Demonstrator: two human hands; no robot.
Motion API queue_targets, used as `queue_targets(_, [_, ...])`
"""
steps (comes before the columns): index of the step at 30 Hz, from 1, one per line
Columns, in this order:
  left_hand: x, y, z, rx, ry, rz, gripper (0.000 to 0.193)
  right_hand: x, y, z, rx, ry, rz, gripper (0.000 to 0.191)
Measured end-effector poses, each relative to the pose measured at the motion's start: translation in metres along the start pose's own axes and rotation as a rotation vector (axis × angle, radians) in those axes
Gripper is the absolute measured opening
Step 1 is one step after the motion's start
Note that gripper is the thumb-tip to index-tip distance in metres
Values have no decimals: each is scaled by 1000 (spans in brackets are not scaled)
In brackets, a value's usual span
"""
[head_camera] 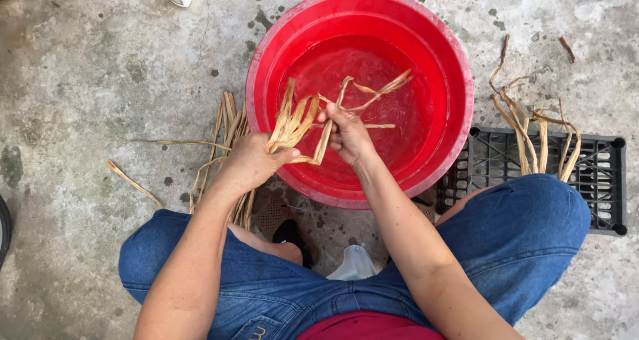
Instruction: The person sits on the concrete ground in front of a red basin of water and wets dried palm leaf strips one at a time, dipping and pulling each strip through the water. Wetted strips are gathered in one hand and placed on a black plastic crate beside the basin.
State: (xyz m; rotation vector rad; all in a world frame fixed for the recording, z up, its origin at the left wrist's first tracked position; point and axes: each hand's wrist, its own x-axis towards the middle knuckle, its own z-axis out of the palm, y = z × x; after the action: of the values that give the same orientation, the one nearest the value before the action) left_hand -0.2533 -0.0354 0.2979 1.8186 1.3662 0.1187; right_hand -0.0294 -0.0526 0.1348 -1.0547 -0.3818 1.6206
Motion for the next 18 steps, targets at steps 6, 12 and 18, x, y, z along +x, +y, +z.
queue_targets(6, [-15,-30,-34,-302,56,-95,19,43,8,-113,418,410,-23,32])
queue_targets(12, [-41,-29,-71,-424,213,-75,12,59,1,-193,554,481,-177,39])
queue_targets(18, [-36,-52,-78,-605,346,-113,19,36,-8,-182,651,501,-253,60])
